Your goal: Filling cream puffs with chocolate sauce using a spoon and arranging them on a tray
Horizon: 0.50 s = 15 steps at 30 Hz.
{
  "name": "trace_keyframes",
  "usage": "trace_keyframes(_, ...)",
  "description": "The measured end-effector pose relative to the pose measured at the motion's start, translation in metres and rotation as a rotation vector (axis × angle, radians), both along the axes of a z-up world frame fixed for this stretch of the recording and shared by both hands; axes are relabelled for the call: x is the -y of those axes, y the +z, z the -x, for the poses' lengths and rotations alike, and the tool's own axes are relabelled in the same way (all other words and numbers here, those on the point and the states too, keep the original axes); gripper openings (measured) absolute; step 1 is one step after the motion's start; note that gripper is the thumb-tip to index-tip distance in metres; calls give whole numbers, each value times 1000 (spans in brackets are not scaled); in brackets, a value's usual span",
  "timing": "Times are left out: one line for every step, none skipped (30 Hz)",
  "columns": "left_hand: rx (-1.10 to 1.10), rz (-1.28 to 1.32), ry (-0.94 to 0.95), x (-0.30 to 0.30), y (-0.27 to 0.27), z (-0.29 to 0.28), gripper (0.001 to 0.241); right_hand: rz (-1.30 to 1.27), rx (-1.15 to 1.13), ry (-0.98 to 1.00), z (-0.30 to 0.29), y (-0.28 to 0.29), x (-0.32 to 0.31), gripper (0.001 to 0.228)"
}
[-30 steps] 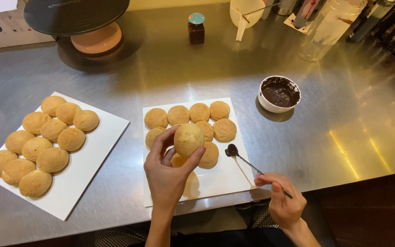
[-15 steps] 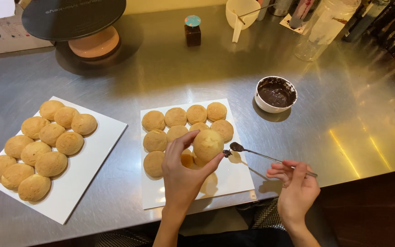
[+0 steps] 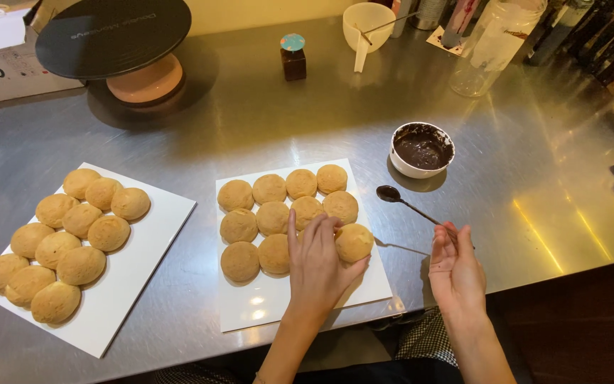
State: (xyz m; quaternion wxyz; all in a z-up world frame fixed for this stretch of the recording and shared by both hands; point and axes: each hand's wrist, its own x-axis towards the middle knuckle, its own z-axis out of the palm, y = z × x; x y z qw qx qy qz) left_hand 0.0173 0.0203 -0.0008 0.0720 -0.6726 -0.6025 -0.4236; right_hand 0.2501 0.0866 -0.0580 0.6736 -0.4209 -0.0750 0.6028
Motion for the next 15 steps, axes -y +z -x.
trace_keyframes(-84,29,14,-3,-4,-1,50,-11,27,-29,0,4,2,34)
trace_keyframes(-84,27,12,-4,-5,-2,50,-12,27,-31,-1,8,5,34)
trace_keyframes(-142,19,46,-4,-7,-2,55,-25,70,-45,-1,12,8,35)
trace_keyframes(-200,11,80,-3,-8,-2,60,-38,113,-58,-1,15,11,36)
trace_keyframes(-201,13,82,-1,-7,-2,60,-36,112,-57,0,18,13,36)
trace_keyframes(-274,44,118,0,-5,-2,66,-26,140,-70,1,22,16,36)
trace_keyframes(-345,73,154,1,-3,-2,72,-18,169,-85,1,25,18,36)
trace_keyframes(-347,73,154,1,-4,-2,72,-18,168,-85,-1,23,18,36)
trace_keyframes(-355,70,166,1,-4,-2,76,-28,192,-103,-3,22,17,36)
trace_keyframes(-363,68,179,1,-4,-1,79,-39,217,-122,-4,20,16,36)
trace_keyframes(-365,66,180,1,-6,-1,79,-41,214,-121,-6,21,14,36)
trace_keyframes(-357,52,171,1,-8,-1,76,-79,240,-137,-7,22,12,36)
trace_keyframes(-347,39,163,0,-9,0,73,-118,267,-153,-9,24,9,37)
trace_keyframes(-348,36,165,1,-6,-1,73,-120,265,-152,-5,34,5,37)
trace_keyframes(-302,53,143,2,-4,-2,79,-199,360,-163,-1,45,2,39)
